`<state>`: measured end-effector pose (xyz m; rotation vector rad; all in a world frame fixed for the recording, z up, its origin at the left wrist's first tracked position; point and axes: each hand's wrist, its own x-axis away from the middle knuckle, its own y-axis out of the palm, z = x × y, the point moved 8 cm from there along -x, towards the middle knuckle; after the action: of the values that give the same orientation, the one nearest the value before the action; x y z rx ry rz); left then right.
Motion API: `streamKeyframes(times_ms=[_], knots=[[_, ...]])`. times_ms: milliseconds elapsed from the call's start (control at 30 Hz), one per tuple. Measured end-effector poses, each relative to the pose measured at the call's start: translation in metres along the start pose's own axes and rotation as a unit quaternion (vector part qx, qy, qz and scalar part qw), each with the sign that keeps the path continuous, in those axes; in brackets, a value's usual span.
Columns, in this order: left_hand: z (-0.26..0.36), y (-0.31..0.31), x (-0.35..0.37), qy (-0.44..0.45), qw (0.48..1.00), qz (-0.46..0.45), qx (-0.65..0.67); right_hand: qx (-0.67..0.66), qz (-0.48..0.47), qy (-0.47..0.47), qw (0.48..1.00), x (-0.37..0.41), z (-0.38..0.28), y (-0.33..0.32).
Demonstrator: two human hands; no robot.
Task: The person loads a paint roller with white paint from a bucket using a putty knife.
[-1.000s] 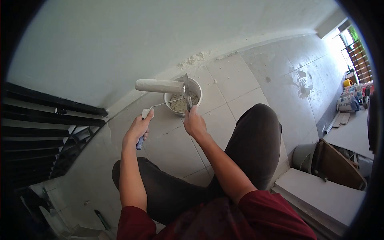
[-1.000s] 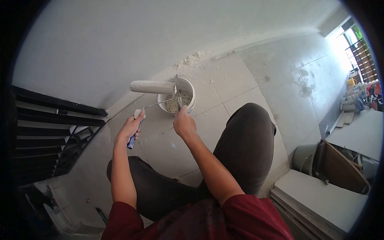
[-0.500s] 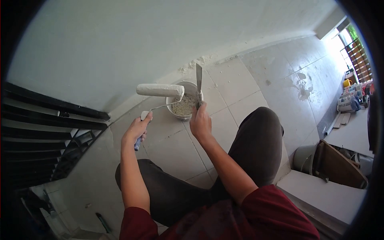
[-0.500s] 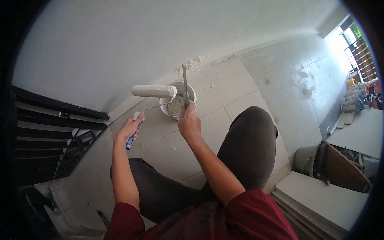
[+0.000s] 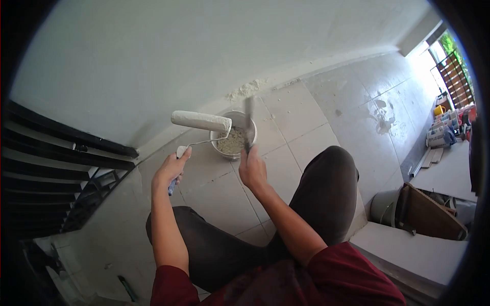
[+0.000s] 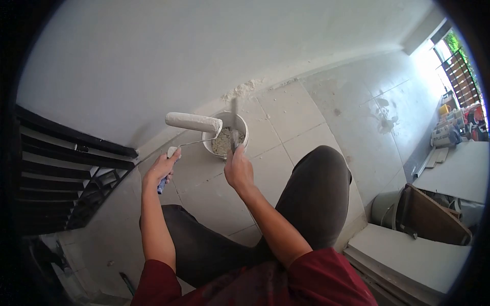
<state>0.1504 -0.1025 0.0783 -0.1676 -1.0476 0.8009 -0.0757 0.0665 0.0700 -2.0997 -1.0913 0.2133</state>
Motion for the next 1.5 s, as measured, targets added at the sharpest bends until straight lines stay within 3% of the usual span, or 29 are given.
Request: streamKeyframes(times_ms=[33, 67, 133, 267, 333, 367, 433, 533, 633, 767, 833, 867, 933, 1033, 1133, 1167, 1233, 1267, 1333, 1367, 1467, 1500], knots=[[-0.003, 0.001, 0.004, -0.008, 1.000, 0.003, -0.001, -0.072, 0.076, -0.004, 0.994, 0.003, -0.008, -0.017], [-0.007, 0.001, 0.006, -0.015, 1.000, 0.003, 0.002, -0.071, 0.069, -0.004, 0.995, 0.003, -0.003, -0.011], [-0.006, 0.003, 0.006, -0.008, 1.000, -0.007, 0.008, 0.055, -0.045, 0.001, 0.997, 0.001, 0.014, 0.018], [-0.003, 0.002, 0.002, 0.016, 1.000, 0.001, -0.023, 0.076, -0.044, 0.010, 0.996, 0.000, 0.025, 0.015], [-0.005, 0.002, 0.003, 0.017, 0.999, 0.021, -0.029, -0.042, 0.110, -0.078, 0.990, 0.008, -0.005, -0.023], [-0.007, 0.002, 0.003, 0.013, 0.999, 0.021, -0.028, -0.041, 0.106, -0.077, 0.990, 0.009, 0.010, -0.009], [-0.004, 0.001, 0.002, 0.010, 0.998, 0.032, -0.047, 0.101, -0.072, -0.031, 0.992, 0.005, 0.045, 0.041], [0.008, 0.000, 0.010, 0.043, 0.995, 0.046, -0.075, 0.016, 0.019, -0.030, 0.999, 0.009, 0.017, 0.008], [0.003, 0.000, 0.004, 0.053, 0.996, 0.032, -0.059, -0.015, 0.033, -0.063, 0.997, 0.014, -0.002, -0.004], [0.012, -0.005, 0.011, 0.052, 0.993, 0.053, -0.090, 0.059, -0.064, -0.005, 0.996, 0.010, 0.035, 0.033], [0.005, -0.005, 0.009, 0.047, 0.995, 0.041, -0.083, -0.050, 0.045, -0.035, 0.997, 0.014, -0.007, -0.009], [0.000, -0.004, 0.008, 0.041, 0.995, 0.040, -0.081, -0.048, 0.039, -0.033, 0.998, 0.014, -0.002, -0.003], [0.001, -0.006, 0.006, 0.056, 0.994, 0.042, -0.084, 0.026, -0.086, 0.024, 0.996, 0.014, 0.015, 0.024], [0.013, -0.009, 0.012, 0.083, 0.986, 0.080, -0.121, -0.050, 0.002, -0.003, 0.999, 0.016, 0.006, 0.006], [0.001, -0.007, 0.001, 0.047, 0.993, 0.046, -0.094, -0.101, 0.071, -0.012, 0.992, 0.020, -0.002, -0.010], [-0.002, -0.006, 0.001, 0.044, 0.994, 0.044, -0.093, -0.099, 0.069, -0.009, 0.993, 0.020, 0.012, -0.001], [-0.002, -0.008, -0.001, 0.036, 0.996, 0.035, -0.071, 0.052, -0.083, 0.007, 0.995, 0.011, 0.036, 0.038], [0.001, -0.010, -0.001, 0.039, 0.996, 0.036, -0.074, 0.049, -0.079, 0.008, 0.996, 0.010, 0.035, 0.039], [0.004, -0.009, 0.003, 0.052, 0.996, 0.030, -0.068, -0.081, 0.075, -0.015, 0.994, 0.012, -0.003, -0.013], [0.001, -0.009, 0.000, 0.049, 0.996, 0.028, -0.066, -0.079, 0.071, -0.014, 0.994, 0.011, 0.000, -0.009], [-0.001, -0.007, -0.010, 0.038, 0.997, 0.023, -0.067, 0.052, -0.070, -0.012, 0.996, 0.004, 0.047, 0.048], [0.000, -0.005, -0.012, 0.029, 0.998, 0.016, -0.048, 0.051, -0.064, -0.012, 0.997, 0.005, 0.041, 0.043]])
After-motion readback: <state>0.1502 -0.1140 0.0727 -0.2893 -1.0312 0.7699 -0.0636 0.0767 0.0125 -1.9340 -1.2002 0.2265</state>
